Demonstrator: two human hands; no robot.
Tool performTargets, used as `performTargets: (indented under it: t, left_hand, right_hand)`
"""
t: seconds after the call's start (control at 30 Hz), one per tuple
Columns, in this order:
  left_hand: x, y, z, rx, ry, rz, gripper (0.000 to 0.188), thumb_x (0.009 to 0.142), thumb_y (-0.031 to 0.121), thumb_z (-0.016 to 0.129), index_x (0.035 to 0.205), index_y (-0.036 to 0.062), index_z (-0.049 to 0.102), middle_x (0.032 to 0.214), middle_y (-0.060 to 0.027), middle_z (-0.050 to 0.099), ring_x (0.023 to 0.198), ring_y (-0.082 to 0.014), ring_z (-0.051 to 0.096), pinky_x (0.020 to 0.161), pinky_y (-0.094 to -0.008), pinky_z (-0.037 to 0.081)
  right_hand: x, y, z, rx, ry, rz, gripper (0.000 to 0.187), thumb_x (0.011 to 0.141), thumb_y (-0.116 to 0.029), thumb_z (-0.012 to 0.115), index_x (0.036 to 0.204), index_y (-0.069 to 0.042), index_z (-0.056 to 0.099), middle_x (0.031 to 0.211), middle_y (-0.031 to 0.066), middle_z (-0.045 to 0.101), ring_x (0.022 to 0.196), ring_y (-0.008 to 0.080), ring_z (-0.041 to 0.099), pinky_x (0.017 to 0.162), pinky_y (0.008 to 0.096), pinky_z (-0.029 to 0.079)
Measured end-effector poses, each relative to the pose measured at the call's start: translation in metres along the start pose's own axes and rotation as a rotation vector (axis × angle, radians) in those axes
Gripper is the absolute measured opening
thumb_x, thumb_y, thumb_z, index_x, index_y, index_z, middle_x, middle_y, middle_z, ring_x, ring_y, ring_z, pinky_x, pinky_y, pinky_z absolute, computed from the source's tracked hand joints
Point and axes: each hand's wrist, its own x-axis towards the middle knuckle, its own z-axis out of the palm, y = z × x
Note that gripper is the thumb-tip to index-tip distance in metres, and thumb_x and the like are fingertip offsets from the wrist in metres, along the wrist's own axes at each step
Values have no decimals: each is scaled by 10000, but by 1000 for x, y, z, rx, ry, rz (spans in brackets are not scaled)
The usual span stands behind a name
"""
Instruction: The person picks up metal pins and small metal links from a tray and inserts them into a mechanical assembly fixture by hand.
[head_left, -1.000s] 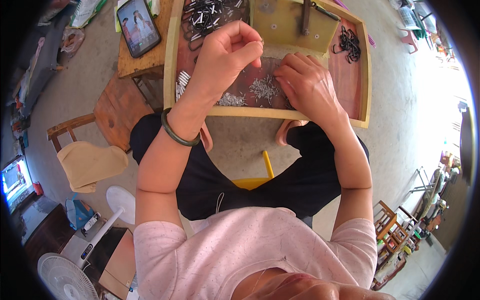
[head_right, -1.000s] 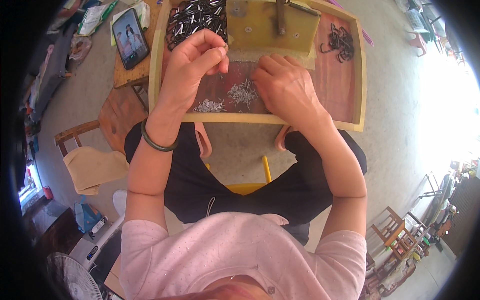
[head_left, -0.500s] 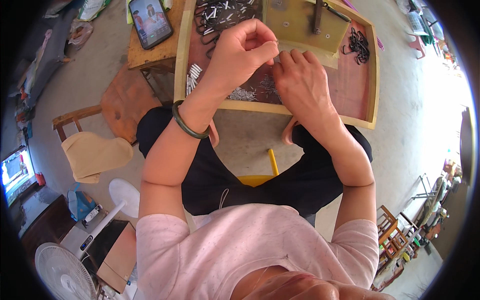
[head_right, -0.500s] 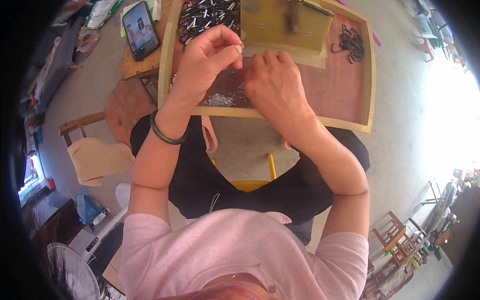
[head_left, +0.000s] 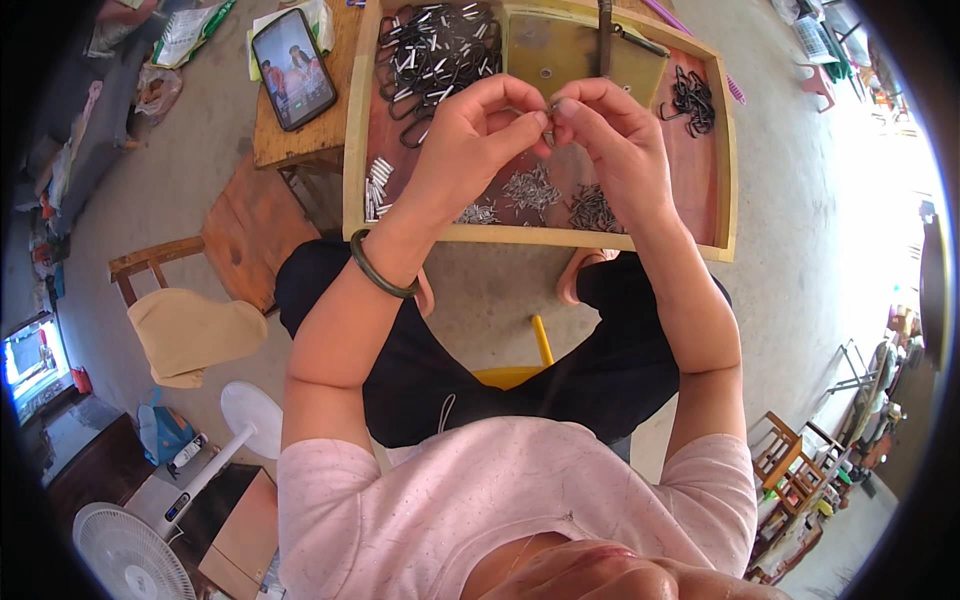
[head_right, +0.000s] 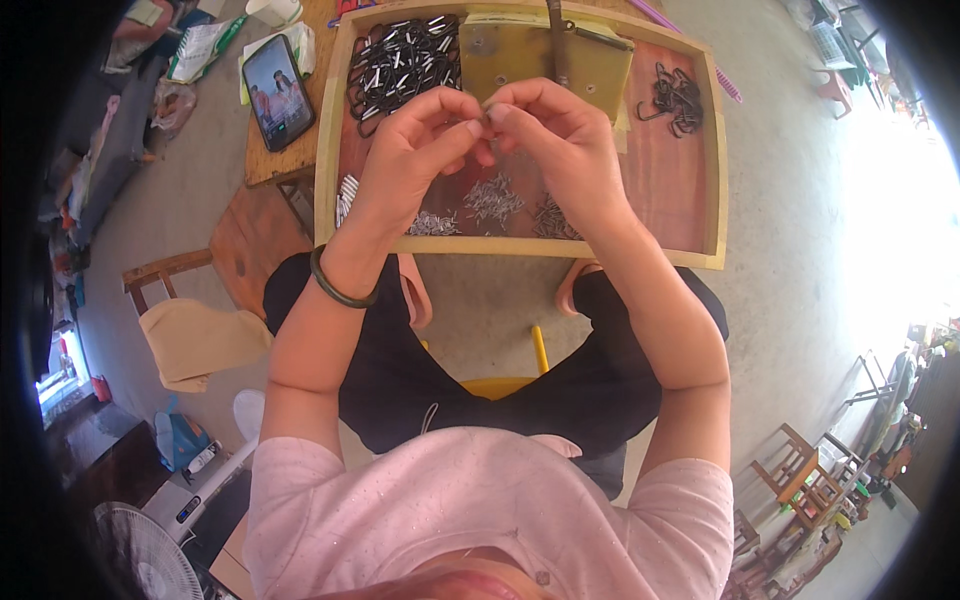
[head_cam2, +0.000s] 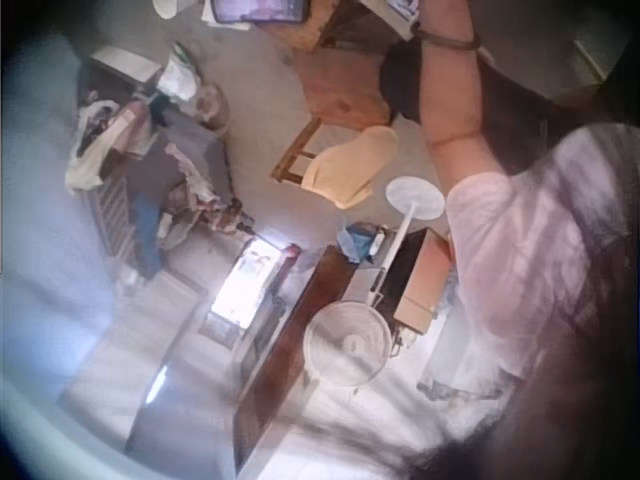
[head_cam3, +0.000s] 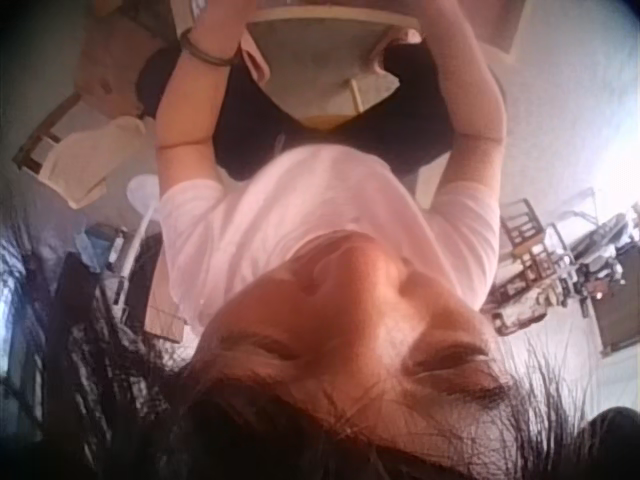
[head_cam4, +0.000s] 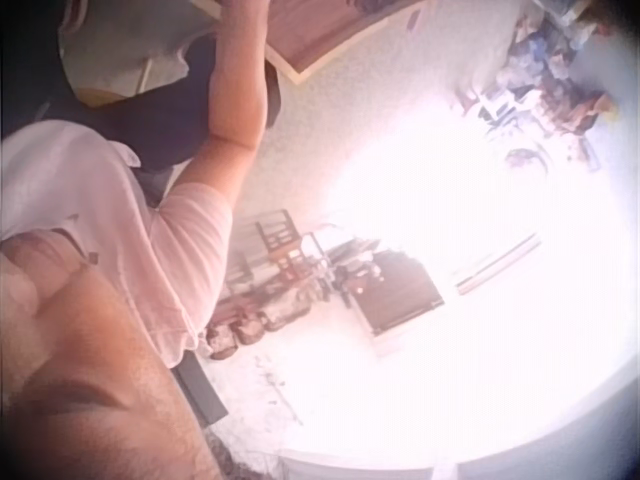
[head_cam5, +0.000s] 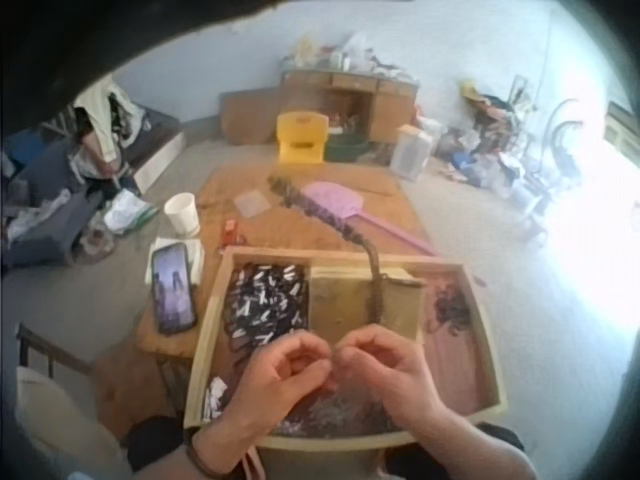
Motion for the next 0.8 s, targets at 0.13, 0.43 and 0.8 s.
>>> performTargets:
  t: [0.13,0.43,0.8]
  left_hand:
    - [2,-2,-1,-46,7,33,103,997,114,659,1075,49,645,955,-14,690,831,-81,667,668,-213,458]
    - [3,-4,-2,-69,-10,52,102,1000,111,661,1080,50,644,954,-19,689,824,-83,669,668,-213,462]
    - [4,-5,2,237,199,317,45,931,38,720,973,26,705,906,4,677,773,-67,662,634,-220,504]
  right_hand:
    - [0,1,0,-17,-1,13,116,986,-112,688,1045,-16,713,928,4,706,827,59,615,785,231,504]
    - [2,4,1,55,2,9,109,982,-98,688,1043,-10,711,931,4,702,803,61,609,768,234,506]
    - [-2,-11,3,-482,109,-124,145,940,-113,707,1002,16,729,867,23,730,779,68,650,739,246,530]
